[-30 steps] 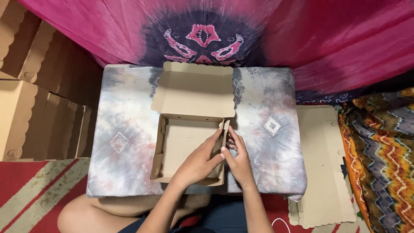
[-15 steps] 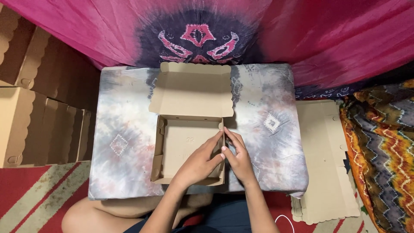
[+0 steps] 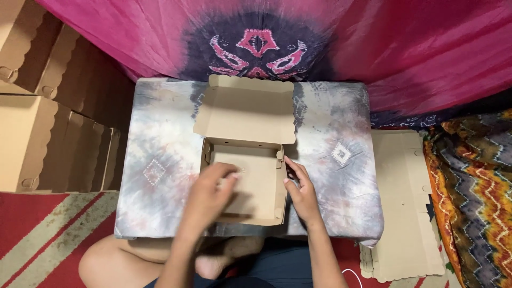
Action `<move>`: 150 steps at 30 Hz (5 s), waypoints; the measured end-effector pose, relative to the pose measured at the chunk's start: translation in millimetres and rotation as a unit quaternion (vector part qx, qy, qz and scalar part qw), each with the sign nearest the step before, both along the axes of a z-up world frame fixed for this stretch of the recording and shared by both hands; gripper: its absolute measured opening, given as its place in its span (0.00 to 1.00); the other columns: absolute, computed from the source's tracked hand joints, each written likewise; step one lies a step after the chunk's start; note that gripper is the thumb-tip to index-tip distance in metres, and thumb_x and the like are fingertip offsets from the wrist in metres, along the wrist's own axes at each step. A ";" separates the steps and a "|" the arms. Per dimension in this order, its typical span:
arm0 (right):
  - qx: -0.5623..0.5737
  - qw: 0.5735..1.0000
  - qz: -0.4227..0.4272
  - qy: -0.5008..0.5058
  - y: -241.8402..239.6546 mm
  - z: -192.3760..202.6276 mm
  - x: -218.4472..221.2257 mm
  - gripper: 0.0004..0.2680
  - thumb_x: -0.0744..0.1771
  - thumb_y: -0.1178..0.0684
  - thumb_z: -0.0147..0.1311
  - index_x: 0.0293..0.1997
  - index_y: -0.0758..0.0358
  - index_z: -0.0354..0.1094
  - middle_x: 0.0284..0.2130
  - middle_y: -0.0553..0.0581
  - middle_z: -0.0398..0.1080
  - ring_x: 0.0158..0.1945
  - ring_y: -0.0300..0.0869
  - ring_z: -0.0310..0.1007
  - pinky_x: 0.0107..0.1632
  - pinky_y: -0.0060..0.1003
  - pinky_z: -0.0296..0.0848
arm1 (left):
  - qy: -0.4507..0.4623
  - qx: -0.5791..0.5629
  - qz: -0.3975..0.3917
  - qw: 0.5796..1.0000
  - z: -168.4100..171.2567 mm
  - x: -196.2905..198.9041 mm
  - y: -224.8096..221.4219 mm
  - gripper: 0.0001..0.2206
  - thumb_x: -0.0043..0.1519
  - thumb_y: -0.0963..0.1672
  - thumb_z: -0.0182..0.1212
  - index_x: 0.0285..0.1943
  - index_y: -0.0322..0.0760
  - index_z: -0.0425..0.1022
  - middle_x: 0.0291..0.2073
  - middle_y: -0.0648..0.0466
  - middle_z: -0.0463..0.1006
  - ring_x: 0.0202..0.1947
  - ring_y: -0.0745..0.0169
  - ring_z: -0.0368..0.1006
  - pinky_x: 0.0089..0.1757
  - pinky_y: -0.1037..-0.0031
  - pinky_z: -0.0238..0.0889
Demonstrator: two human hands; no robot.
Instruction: Assembling a cardboard box by folding pre-scored flaps and tucking tabs into slots.
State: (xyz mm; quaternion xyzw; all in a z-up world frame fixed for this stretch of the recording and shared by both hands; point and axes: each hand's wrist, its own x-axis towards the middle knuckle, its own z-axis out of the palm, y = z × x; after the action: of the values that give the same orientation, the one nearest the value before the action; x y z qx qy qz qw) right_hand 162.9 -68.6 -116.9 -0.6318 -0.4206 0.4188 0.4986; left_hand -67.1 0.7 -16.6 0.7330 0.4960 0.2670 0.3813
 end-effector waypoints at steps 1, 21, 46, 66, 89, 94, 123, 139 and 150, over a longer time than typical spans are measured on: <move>0.000 1.000 0.001 0.000 1.0 3.3 0.8 0.22 0.65 0.58 0.50 0.70 0.56 0.63 0.60 0.57 0.65 0.64 0.44 0.62 0.68 0.43 0.60 | 0.000 0.000 0.001 1.000 -4.8 -11.3 6.5 0.11 0.62 0.44 0.60 0.49 0.37 0.83 0.36 0.43 0.84 0.43 0.37 0.80 0.44 0.58 0.72; -0.024 0.874 -0.142 -0.464 54.3 42.9 -18.5 0.11 0.64 0.51 0.61 0.50 0.46 0.73 0.28 0.45 0.76 0.34 0.42 0.78 0.40 0.45 0.79 | 0.212 0.210 0.120 0.947 -69.8 -23.0 48.5 0.11 0.57 0.40 0.66 0.48 0.40 0.77 0.28 0.54 0.80 0.33 0.54 0.79 0.36 0.64 0.73; 0.016 0.863 -0.037 -0.503 64.9 17.6 -0.6 0.09 0.65 0.57 0.57 0.50 0.55 0.74 0.33 0.56 0.77 0.38 0.51 0.79 0.42 0.47 0.78 | 0.256 0.227 0.064 0.938 -48.5 -18.2 59.3 0.08 0.58 0.34 0.60 0.36 0.39 0.69 0.20 0.55 0.75 0.24 0.58 0.76 0.31 0.68 0.74; -0.115 0.853 0.012 -0.509 72.6 40.1 -6.1 0.08 0.67 0.54 0.55 0.50 0.51 0.66 0.35 0.56 0.79 0.40 0.56 0.81 0.44 0.56 0.77 | 0.284 0.210 0.059 0.934 -47.1 -13.0 60.9 0.11 0.58 0.34 0.59 0.39 0.41 0.64 0.22 0.52 0.77 0.25 0.55 0.78 0.32 0.64 0.75; -0.284 0.920 0.004 -0.270 -1.2 72.3 -12.7 0.11 0.67 0.36 0.55 0.43 0.46 0.79 0.34 0.54 0.80 0.42 0.50 0.78 0.47 0.45 0.75 | 0.161 -0.054 0.103 0.980 -72.1 -69.6 -8.4 0.18 0.65 0.53 0.57 0.24 0.43 0.73 0.16 0.48 0.73 0.26 0.44 0.75 0.29 0.64 0.65; -0.363 0.870 0.089 -0.322 -4.1 118.9 -29.6 0.18 0.67 0.33 0.48 0.38 0.54 0.78 0.34 0.59 0.80 0.45 0.57 0.78 0.51 0.50 0.73 | 0.243 -0.148 0.039 0.958 -15.3 -67.5 -11.4 0.21 0.62 0.56 0.57 0.31 0.38 0.76 0.27 0.40 0.80 0.38 0.35 0.78 0.39 0.54 0.69; -0.433 0.792 0.187 -0.388 -12.7 125.2 -31.0 0.17 0.66 0.30 0.42 0.29 0.48 0.70 0.33 0.43 0.80 0.43 0.45 0.77 0.45 0.40 0.66 | 0.292 -0.166 -0.009 0.942 -28.3 -73.6 -29.3 0.22 0.65 0.58 0.55 0.27 0.43 0.63 0.18 0.56 0.70 0.22 0.55 0.67 0.29 0.65 0.55; -0.212 0.885 0.058 -0.410 65.9 100.7 -24.8 0.19 0.69 0.46 0.50 0.70 0.50 0.61 0.49 0.57 0.75 0.50 0.48 0.77 0.53 0.53 0.73 | 0.228 0.076 0.095 0.966 -36.0 -27.2 46.7 0.20 0.63 0.44 0.61 0.66 0.37 0.70 0.40 0.46 0.82 0.43 0.45 0.79 0.43 0.52 0.71; -0.161 0.853 0.060 -0.492 67.0 80.6 -25.7 0.19 0.69 0.56 0.46 0.71 0.50 0.62 0.43 0.62 0.79 0.44 0.57 0.80 0.46 0.57 0.76 | 0.223 0.034 0.072 0.972 -41.8 -22.4 57.0 0.12 0.58 0.38 0.62 0.50 0.37 0.69 0.32 0.45 0.83 0.37 0.42 0.81 0.39 0.55 0.73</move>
State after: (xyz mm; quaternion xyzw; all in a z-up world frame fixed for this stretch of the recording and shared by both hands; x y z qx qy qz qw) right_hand 137.3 -1.7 -36.2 -0.8007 -0.5744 0.1437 0.0915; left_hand -89.5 57.7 -58.3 0.7489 0.6106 0.1401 0.2161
